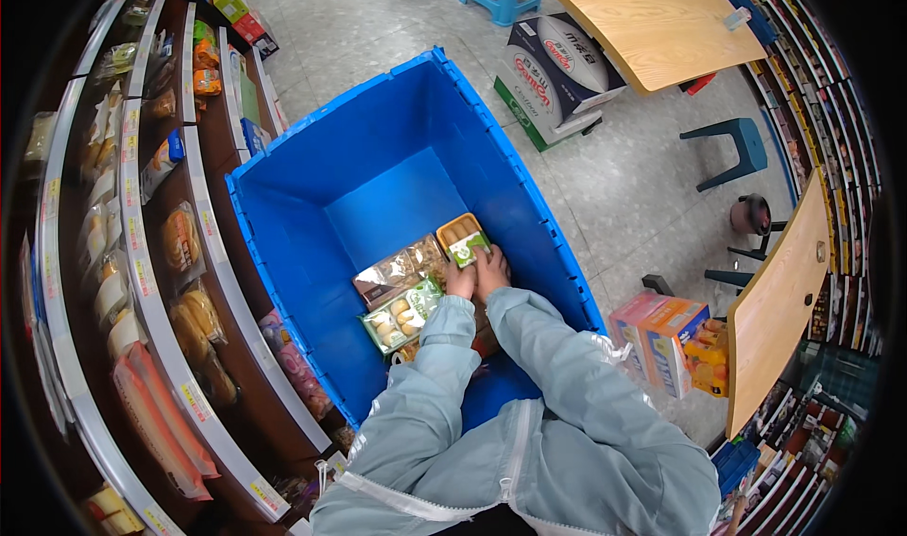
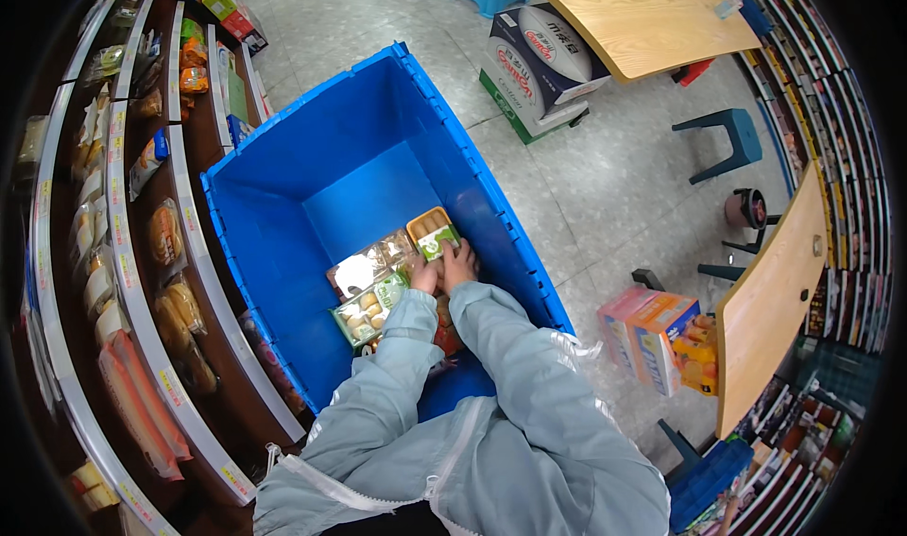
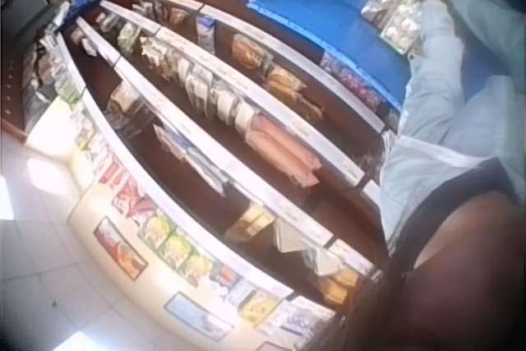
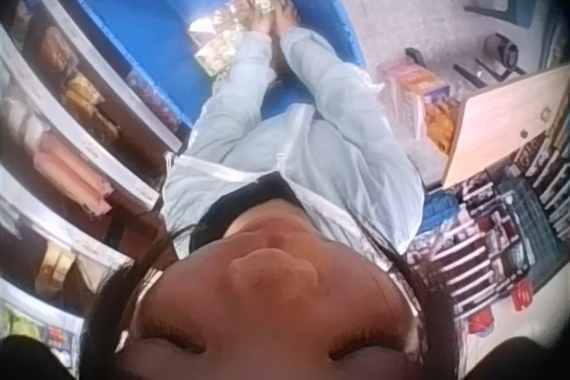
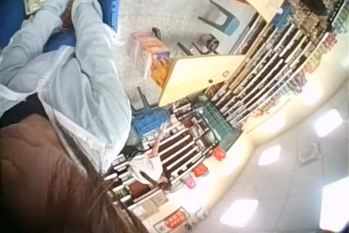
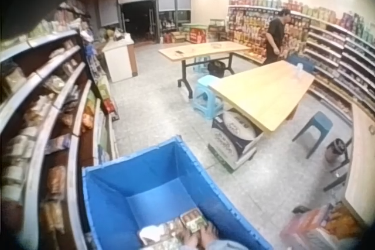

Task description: Pick various packaged food items from store shelves and place them into a blue crate.

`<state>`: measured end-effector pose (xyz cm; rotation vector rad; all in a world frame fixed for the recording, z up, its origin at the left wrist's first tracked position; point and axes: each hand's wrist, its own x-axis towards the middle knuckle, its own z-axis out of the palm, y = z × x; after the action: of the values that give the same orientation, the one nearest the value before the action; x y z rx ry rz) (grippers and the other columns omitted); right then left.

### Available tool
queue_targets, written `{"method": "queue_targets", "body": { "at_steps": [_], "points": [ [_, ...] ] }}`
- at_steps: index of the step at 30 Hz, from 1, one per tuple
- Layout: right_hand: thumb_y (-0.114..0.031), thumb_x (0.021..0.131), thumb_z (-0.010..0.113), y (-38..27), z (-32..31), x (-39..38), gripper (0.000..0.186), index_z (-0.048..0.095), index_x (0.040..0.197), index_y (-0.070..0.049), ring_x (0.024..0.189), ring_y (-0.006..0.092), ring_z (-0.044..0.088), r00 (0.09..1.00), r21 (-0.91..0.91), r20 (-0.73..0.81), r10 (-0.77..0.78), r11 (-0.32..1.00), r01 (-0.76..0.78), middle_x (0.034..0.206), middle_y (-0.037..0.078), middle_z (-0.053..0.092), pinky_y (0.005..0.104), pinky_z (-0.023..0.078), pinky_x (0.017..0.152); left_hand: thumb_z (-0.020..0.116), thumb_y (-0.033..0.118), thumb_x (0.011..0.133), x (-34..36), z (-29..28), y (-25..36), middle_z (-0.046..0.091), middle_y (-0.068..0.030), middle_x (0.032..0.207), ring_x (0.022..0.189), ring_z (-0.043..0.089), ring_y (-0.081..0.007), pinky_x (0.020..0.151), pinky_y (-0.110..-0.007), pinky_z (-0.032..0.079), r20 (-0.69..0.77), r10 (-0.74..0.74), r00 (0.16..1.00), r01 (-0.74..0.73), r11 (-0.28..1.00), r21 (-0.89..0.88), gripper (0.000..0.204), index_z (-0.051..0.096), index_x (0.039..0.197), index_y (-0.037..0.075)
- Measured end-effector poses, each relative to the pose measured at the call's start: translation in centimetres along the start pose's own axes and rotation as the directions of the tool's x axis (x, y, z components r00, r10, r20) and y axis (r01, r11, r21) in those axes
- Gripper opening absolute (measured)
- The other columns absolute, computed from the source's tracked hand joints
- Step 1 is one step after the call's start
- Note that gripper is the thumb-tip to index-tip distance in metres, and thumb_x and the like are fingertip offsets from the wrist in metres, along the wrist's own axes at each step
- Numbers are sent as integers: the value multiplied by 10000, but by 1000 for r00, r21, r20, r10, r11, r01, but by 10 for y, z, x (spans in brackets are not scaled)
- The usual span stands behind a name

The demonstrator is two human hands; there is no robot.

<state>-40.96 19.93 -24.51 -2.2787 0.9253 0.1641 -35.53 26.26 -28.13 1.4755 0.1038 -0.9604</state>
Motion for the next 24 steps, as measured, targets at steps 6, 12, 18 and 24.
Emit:
{"method": "queue_targets", "body": {
  "at_steps": [6, 12, 18, 24],
  "points": [
    [-263, 674, 563, -4, 4, -10, 575, 321, 1187, -171, 1153, 415, 165, 995, -27, 89, 33, 999, -31, 1255, 232, 196, 487, 214, 912, 434, 65, 710, -9, -12, -10, 527, -160, 886, 824, 519, -243, 692, -303, 427, -52, 54, 997, -50, 997, 66, 297, 454, 983, -50],
    [-262, 722, 515, -28, -74, -15, 320, 528, 954, -42, 944, 305, 469, 946, 127, 324, 14, 990, -58, 961, 196, 521, 365, 365, 814, 460, 95, 753, -55, 0, 51, 528, -127, 882, 729, 515, -164, 623, -265, 428, 25, 52, 998, -56, 984, 171, 249, 466, 971, -25],
    [-249, 734, 507, -58, -203, -95, 339, 482, 990, -28, 829, 321, 513, 937, 247, -82, -339, 904, 349, 894, 200, 528, 367, 410, 725, 464, 69, 784, -126, -13, 148, 548, -58, 910, 857, 494, -124, 754, -237, 387, 269, 440, 857, -498, 843, 206, 154, 526, 911, 7],
    [-241, 736, 516, -21, -254, -151, 335, 487, 987, -22, 839, 317, 514, 861, 49, -167, -481, 868, 494, 913, 189, 533, 355, 406, 741, 458, -65, 732, -275, -29, 208, 526, -82, 811, 784, 509, -146, 730, -250, 391, -110, 821, 560, -825, 564, 16, 82, 510, 770, -14]
  ]
}}
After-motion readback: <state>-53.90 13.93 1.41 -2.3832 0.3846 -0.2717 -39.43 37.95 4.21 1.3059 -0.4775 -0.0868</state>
